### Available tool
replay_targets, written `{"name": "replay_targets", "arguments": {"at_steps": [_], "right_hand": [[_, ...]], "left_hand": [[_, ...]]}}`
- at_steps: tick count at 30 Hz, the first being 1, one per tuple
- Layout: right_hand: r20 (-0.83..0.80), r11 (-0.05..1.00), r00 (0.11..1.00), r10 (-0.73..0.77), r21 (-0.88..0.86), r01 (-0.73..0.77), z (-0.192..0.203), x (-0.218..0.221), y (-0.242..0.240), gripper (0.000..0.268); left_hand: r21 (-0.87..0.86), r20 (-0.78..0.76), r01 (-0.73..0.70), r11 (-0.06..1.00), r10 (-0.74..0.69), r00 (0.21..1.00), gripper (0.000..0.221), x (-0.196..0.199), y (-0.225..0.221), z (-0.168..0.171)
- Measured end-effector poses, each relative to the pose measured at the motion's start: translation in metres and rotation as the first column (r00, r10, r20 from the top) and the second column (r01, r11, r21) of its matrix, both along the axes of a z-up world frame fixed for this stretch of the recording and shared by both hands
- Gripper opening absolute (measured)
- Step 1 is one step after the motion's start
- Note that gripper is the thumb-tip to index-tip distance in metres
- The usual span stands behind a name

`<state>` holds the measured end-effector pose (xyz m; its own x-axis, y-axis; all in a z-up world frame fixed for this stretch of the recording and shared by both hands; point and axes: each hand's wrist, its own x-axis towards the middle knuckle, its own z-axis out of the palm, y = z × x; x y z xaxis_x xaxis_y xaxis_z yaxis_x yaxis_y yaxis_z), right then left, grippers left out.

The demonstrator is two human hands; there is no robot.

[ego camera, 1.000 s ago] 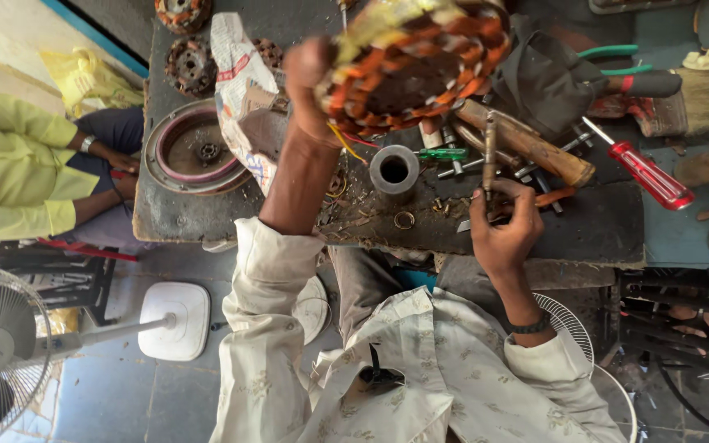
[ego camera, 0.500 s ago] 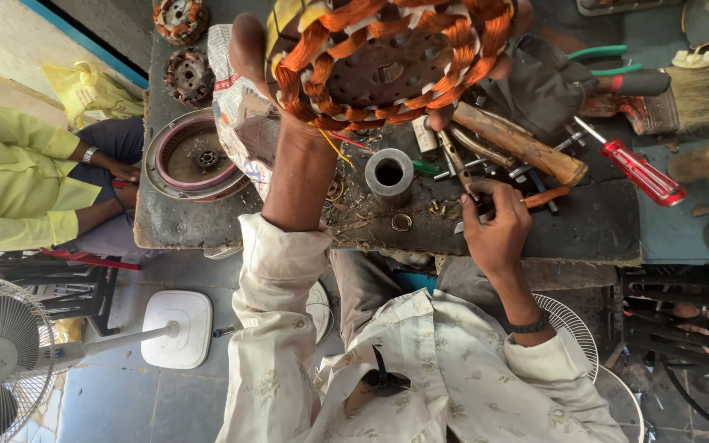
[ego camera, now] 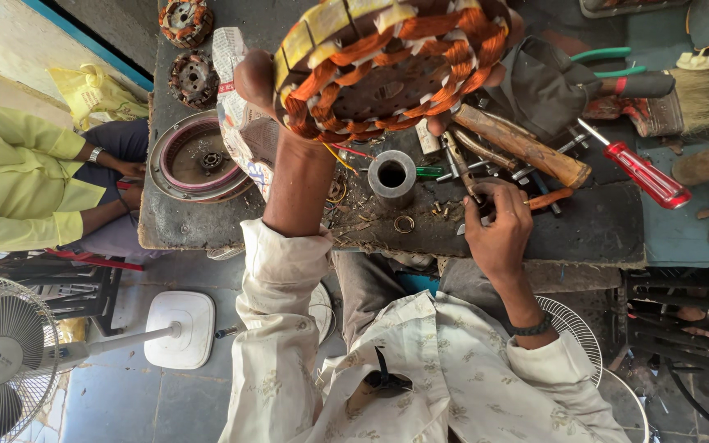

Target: The person disassembles a fan motor, cleans the stator and rotor with a cloth, applies lubricant to the bearings, and reassembles the components. They use a hammer, screwdriver, and pliers to manipulate parts and secure the assembly.

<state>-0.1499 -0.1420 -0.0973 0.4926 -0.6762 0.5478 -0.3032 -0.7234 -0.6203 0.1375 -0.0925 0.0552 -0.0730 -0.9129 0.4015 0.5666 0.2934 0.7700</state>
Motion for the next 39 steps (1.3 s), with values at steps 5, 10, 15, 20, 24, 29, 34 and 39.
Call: {"name": "replay_targets", "arguments": {"at_steps": [5, 10, 15, 20, 24, 29, 34, 39], "right_hand": [[-0.006, 1.000, 1.000, -0.007, -0.013, 0.006, 0.001, -0.001, 0.002, 0.019], [-0.011, 0.999, 1.000, -0.022, 0.035, 0.022, 0.004, -0.001, 0.005, 0.020], [-0.007, 0.999, 1.000, -0.002, -0.032, 0.002, 0.006, -0.001, 0.005, 0.023], [-0.006, 1.000, 1.000, -0.005, 0.002, 0.005, 0.005, 0.000, 0.004, 0.023], [-0.007, 1.000, 1.000, 0.001, 0.022, -0.001, 0.004, -0.002, 0.002, 0.019], [0.011, 0.999, 1.000, 0.009, 0.030, -0.009, -0.003, -0.001, 0.001, 0.017], [0.062, 1.000, 0.998, 0.009, 0.028, -0.010, 0.006, -0.002, 0.004, 0.018], [0.308, 0.993, 0.945, 0.108, 0.007, -0.115, 0.053, 0.005, 0.013, 0.023]], "left_hand": [[-0.085, 0.075, -0.038, 0.996, 0.045, 0.996, 0.128, -0.018, 0.008, 0.012], [-0.215, 0.279, -0.400, 0.891, 0.448, 0.849, 0.132, -0.053, 0.031, 0.020], [-0.374, 0.490, -0.696, 0.613, 0.768, 0.413, 0.127, -0.087, 0.055, 0.004], [-0.395, 0.520, -0.772, 0.498, 0.814, 0.259, 0.121, -0.082, 0.071, -0.015], [-0.304, 0.527, -0.849, 0.432, 0.819, 0.227, 0.122, -0.060, 0.083, -0.028], [-0.469, 0.604, -0.838, 0.278, 0.794, -0.075, 0.118, -0.041, 0.100, -0.048], [-0.675, 0.646, -0.704, 0.222, 0.638, -0.418, 0.124, -0.025, 0.106, -0.060], [-0.715, 0.645, -0.641, 0.278, 0.616, -0.452, 0.126, -0.031, 0.099, -0.057]]}}
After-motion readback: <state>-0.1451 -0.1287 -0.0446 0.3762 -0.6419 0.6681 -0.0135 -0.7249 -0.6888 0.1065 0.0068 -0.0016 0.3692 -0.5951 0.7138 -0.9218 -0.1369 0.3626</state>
